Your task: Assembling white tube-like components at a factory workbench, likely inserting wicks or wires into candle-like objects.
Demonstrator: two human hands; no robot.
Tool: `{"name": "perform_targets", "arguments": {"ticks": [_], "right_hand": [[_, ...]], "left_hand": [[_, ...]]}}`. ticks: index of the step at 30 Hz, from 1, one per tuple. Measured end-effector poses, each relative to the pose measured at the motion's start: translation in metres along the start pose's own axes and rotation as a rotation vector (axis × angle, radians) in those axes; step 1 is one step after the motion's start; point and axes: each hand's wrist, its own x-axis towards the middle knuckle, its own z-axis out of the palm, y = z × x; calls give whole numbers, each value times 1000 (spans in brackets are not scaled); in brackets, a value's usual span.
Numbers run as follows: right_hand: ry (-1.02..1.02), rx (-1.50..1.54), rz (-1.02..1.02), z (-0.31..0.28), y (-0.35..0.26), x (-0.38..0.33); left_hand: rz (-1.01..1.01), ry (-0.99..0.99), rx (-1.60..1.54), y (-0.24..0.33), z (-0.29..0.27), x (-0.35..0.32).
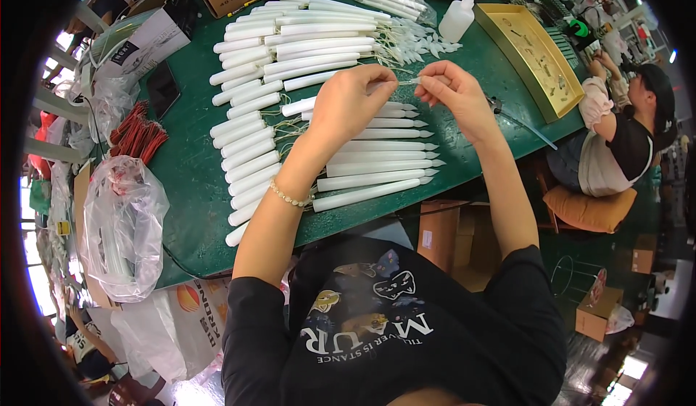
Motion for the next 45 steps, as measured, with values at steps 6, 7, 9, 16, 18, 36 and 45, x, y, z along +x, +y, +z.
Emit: {"name": "perform_targets", "arguments": {"ticks": [6,7,9,16,18,36,45], "right_hand": [[-20,40,20,4,1,-2],[-22,40,20,3,2,-1],[9,88,37,-1,2,-2],[14,98,45,-4,3,-4],[11,92,32,-4,4,-4],[2,79,17,3,6,-5],[23,178,44,4,10,-9]], "left_hand": [[20,-10,17,-1,0,0],[27,0,17,-1,0,-1],[36,9,15,-1,-1,-1],[32,-12,24,-2,0,0],[17,-17,24,-2,0,0],[34,-17,58,-3,4,-1],[22,-43,32,-4,4,0]]}}
